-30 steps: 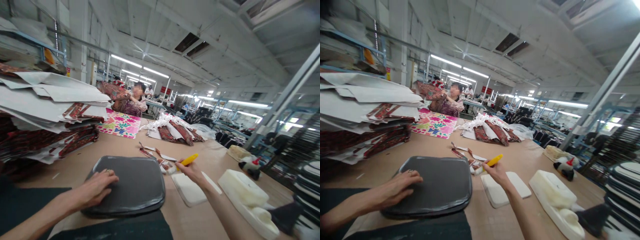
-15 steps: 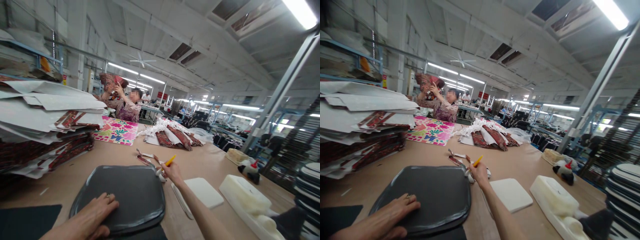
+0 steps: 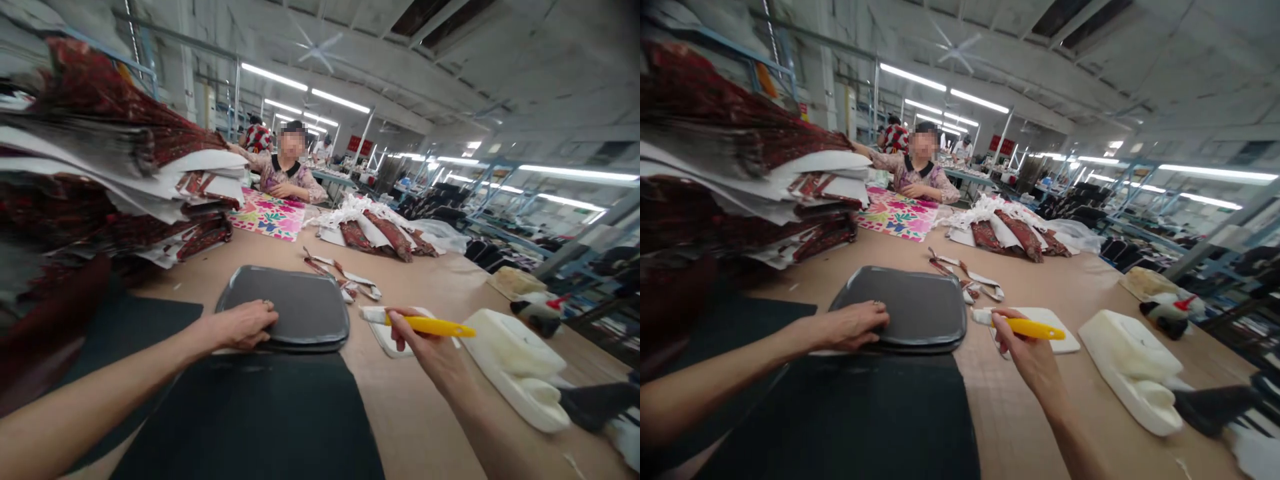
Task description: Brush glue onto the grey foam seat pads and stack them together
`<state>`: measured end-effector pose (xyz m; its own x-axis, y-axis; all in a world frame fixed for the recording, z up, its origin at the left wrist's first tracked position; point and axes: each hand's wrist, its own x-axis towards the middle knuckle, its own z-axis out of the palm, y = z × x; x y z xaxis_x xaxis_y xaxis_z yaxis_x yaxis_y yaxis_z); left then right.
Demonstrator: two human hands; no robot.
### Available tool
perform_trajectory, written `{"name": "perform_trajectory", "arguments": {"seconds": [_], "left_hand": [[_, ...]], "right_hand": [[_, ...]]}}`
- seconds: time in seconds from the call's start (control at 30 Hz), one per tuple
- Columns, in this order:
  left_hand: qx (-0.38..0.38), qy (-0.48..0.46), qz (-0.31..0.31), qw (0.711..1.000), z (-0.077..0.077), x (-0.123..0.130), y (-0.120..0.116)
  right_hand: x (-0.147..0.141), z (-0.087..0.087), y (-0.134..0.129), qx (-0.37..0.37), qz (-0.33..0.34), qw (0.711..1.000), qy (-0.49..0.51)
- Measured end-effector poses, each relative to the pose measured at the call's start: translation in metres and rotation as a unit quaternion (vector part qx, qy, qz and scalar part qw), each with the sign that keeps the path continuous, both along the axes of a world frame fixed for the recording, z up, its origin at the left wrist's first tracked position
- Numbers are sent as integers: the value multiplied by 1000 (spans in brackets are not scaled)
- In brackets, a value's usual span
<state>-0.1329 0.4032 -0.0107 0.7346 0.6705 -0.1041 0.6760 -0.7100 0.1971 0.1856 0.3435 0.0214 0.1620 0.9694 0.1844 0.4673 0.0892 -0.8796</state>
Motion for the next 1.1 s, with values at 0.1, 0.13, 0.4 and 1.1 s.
{"name": "perform_trajectory", "arguments": {"seconds": [0.1, 0.13, 0.4, 1.1], "left_hand": [[-21, -2, -13, 1000, -5, -1, 6], [-26, -4, -14, 1000, -7, -1, 8], [-1, -36, 4, 999, -7, -8, 5], [-100, -161, 7, 982, 4, -80, -174]], "right_hand": [[1, -6, -29, -7, 5, 1000, 2], [2, -9, -39, -10, 3, 1000, 3], [8, -53, -86, -9, -20, 999, 27], [-85, -4, -179, -41, -88, 995, 2]]}}
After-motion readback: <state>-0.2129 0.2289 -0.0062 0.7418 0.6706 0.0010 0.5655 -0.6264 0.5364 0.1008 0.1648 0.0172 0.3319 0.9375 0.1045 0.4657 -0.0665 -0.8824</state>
